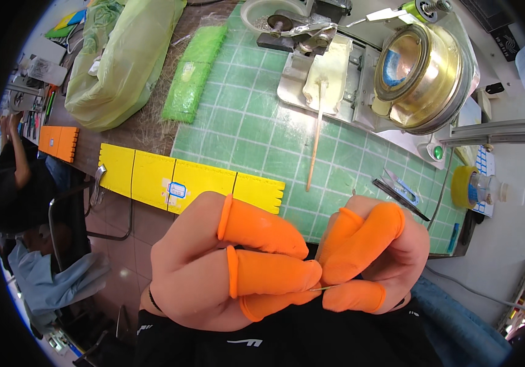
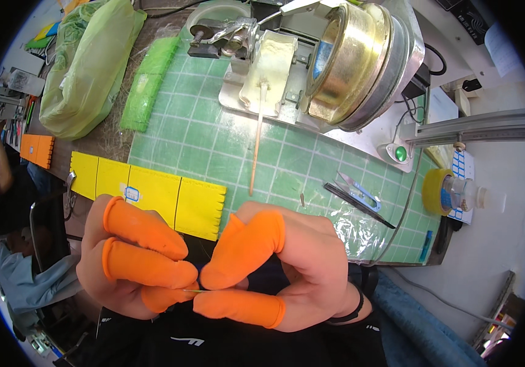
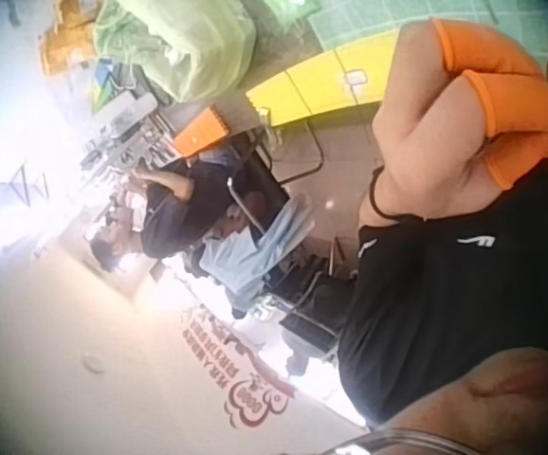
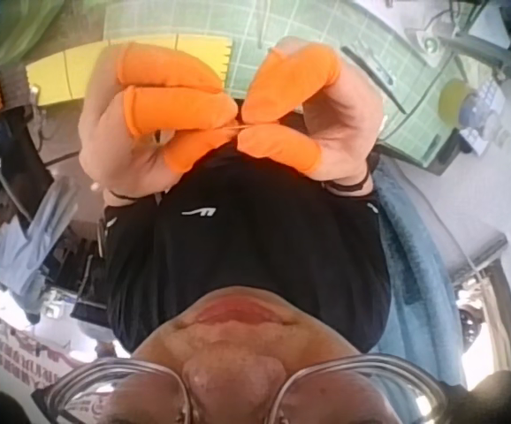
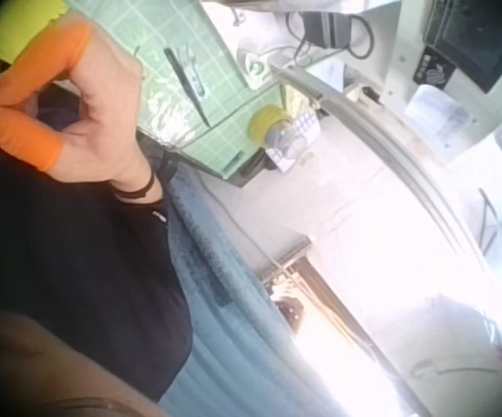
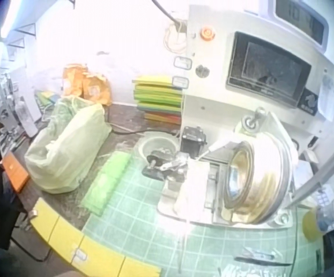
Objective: Manually assembling and gluing small components at a workbench with a machine fixture.
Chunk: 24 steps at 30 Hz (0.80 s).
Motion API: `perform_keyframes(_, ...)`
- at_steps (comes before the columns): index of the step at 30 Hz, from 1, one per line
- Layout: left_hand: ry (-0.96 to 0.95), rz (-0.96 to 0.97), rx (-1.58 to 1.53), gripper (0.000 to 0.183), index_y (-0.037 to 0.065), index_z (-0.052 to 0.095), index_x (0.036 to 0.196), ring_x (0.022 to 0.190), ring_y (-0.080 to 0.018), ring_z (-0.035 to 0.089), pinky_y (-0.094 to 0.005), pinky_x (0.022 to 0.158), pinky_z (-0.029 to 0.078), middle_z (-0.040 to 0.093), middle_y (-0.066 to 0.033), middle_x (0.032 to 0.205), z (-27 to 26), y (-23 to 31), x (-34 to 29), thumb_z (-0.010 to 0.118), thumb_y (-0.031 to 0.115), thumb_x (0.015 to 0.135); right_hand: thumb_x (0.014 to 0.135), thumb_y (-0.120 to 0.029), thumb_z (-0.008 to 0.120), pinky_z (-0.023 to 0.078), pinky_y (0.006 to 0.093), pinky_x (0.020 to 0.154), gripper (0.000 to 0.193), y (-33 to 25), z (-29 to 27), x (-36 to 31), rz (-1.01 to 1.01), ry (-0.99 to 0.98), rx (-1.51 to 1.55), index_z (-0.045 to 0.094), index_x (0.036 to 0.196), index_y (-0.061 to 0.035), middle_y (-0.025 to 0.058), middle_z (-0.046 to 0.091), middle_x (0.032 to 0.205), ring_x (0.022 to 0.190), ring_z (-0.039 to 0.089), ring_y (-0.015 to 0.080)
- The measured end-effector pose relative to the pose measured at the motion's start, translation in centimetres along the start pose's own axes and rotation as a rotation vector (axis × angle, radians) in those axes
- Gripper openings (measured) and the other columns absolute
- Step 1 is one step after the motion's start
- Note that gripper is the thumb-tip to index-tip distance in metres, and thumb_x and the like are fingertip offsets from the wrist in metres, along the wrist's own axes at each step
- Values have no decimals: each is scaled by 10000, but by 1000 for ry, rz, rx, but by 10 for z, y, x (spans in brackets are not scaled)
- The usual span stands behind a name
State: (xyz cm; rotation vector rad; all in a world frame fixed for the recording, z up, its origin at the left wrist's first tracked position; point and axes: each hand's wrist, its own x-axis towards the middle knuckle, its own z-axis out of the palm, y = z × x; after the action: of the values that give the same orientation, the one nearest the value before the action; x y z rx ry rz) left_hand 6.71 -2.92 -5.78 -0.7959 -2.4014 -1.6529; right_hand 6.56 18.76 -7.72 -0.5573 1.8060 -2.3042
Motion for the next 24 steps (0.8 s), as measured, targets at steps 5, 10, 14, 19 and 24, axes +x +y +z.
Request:
perform_keyframes(5, -47, -50, -106, 237, 123, 756, 908, 744, -132, 594, -245, 642, 435, 647, -62, 956, -4, 0, 4, 915, 126, 733, 670, -66, 951, 472, 238, 568, 380, -5, -2, 1, 4, -14, 61, 690, 944, -29, 84, 707, 872, 645, 622, 127)
perform_keyframes(10, -37, -89, -160, 226, 99, 751, 897, 759, -138, 590, -248, 652, 427, 670, -74, 941, -3, 0, -1, 910, 120, 738, 700, -46, 924, 455, 217, 481, 382, -1, -11, 9, -201, -151, -153, 672, 976, 35, 180, 698, 800, 556, 605, 132)
perform_keyframes(14, -46, -58, -125, 218, 91, 751, 884, 769, -136, 589, -245, 656, 420, 675, -75, 924, -1, -4, 5, 911, 107, 737, 703, -50, 918, 447, 220, 469, 354, -3, -12, 10, -312, -124, -270, 705, 971, 38, 171, 702, 784, 555, 612, 133)
perform_keyframes(19, -22, 6, -267, 395, -7, 622, 1042, 628, -158, 638, -231, 546, 481, 680, -184, 893, -1, -19, 1, 880, 32, 744, 702, -23, 895, 501, 258, 528, 311, -7, 7, 4, -193, 36, -317, 779, 987, -65, 82, 700, 789, 621, 666, 184)
perform_keyframes(24, 224, -305, -667, 519, -64, 489, 1128, 575, -238, 689, -280, 509, 541, 677, -272, 900, 6, -16, -21, 832, -67, 740, 692, 14, 850, 478, 268, 487, 286, 3, 2, 7, -306, -134, -507, 747, 959, -8, 106, 699, 784, 576, 640, 192)
